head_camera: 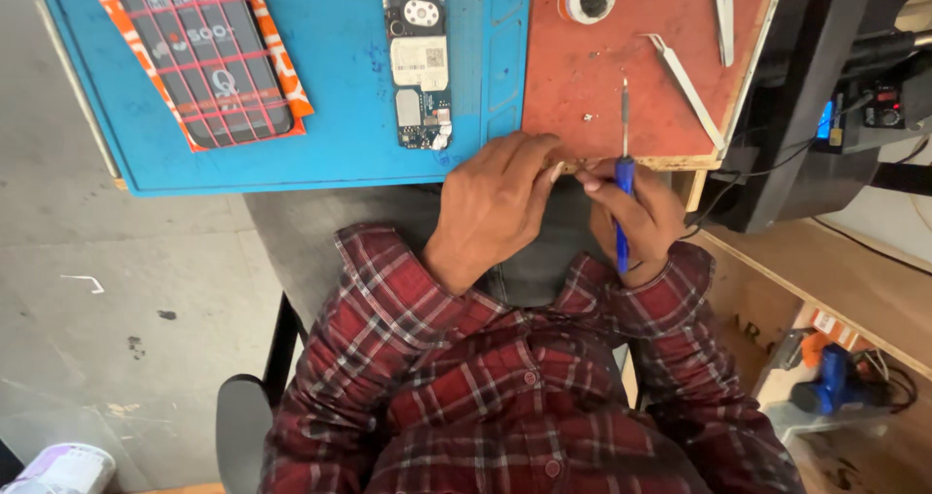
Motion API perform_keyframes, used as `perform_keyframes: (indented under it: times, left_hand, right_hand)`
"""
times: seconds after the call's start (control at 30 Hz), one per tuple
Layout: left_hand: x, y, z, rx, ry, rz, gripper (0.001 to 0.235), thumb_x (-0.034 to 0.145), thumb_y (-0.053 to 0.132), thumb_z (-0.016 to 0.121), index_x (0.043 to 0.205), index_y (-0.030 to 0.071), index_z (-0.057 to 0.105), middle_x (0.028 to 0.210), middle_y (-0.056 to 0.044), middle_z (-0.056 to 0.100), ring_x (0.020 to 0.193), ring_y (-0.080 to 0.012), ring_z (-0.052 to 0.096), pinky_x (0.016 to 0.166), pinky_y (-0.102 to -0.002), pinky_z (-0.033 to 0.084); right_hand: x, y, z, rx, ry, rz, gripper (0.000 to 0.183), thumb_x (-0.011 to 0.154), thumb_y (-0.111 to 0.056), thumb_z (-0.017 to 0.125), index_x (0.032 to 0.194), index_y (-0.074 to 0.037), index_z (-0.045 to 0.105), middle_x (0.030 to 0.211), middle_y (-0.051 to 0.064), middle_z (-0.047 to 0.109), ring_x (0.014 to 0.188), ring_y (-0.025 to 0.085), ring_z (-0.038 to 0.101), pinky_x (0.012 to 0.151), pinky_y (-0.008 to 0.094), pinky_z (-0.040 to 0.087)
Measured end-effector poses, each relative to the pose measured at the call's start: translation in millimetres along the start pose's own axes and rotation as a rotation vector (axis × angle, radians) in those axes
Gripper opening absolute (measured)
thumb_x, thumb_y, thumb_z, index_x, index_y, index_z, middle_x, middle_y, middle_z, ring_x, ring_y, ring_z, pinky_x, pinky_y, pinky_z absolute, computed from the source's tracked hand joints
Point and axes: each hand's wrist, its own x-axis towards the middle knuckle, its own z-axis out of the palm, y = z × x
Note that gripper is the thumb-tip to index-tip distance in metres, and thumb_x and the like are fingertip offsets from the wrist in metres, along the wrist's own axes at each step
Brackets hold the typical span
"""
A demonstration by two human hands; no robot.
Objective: The person uses a blue-handled screwdriver to manipulate small components on a workbench. They repeatedly pick up and place tiny parts while working near a disassembled mobile phone and a hard drive. The person occasionally pauses to reposition items on the blue mat.
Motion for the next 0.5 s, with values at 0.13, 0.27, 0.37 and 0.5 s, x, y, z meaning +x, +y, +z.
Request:
perform_keyframes:
  times: [0.13, 0.27, 0.37, 0.5]
  left_hand:
    - [4.7, 4.0, 0.2, 0.014, -0.016, -0.032, 0.012, 0.1, 0.013, 0.068, 0.109, 0.006, 0.065, 0.096, -0.008, 0.067, 0.089, -0.0303, 0.068, 0.072, -0.042, 0.053]
    - [6.2, 4.0, 1.9, 0.019, -0.049, -0.061, 0.008, 0.099, 0.016, 0.07, 0.1, 0.009, 0.067, 0.091, -0.006, 0.067, 0.086, -0.0292, 0.068, 0.068, -0.042, 0.052]
    - [6.1, 3.5, 4.3, 0.042, -0.032, -0.053, 0.009, 0.099, 0.016, 0.07, 0.098, 0.008, 0.066, 0.091, -0.006, 0.067, 0.086, -0.0295, 0.067, 0.068, -0.043, 0.052]
    - [4.8, 2.5, 5.3, 0.045, -0.019, -0.061, 0.006, 0.1, 0.012, 0.068, 0.099, 0.007, 0.065, 0.094, -0.007, 0.068, 0.087, -0.0302, 0.067, 0.069, -0.043, 0.052]
  right_hand:
    - [0.5, 5.5, 4.1, 0.068, 0.055, -0.094, 0.032, 0.091, 0.014, 0.079, 0.111, -0.003, 0.063, 0.107, 0.018, 0.069, 0.099, 0.034, 0.076, 0.081, 0.039, 0.063]
    - [2.0, 11.2, 13.2, 0.067, 0.115, -0.144, 0.034, 0.088, 0.015, 0.082, 0.109, -0.005, 0.064, 0.104, 0.017, 0.069, 0.094, 0.033, 0.075, 0.076, 0.039, 0.064]
    - [3.3, 11.8, 15.6, 0.074, 0.131, -0.154, 0.035, 0.088, 0.014, 0.083, 0.11, -0.005, 0.063, 0.104, 0.016, 0.069, 0.09, 0.03, 0.075, 0.072, 0.037, 0.062]
    - [4.7, 5.7, 16.9, 0.096, 0.114, -0.059, 0.036, 0.087, 0.009, 0.087, 0.11, -0.007, 0.063, 0.104, 0.015, 0.068, 0.087, 0.028, 0.074, 0.07, 0.036, 0.059]
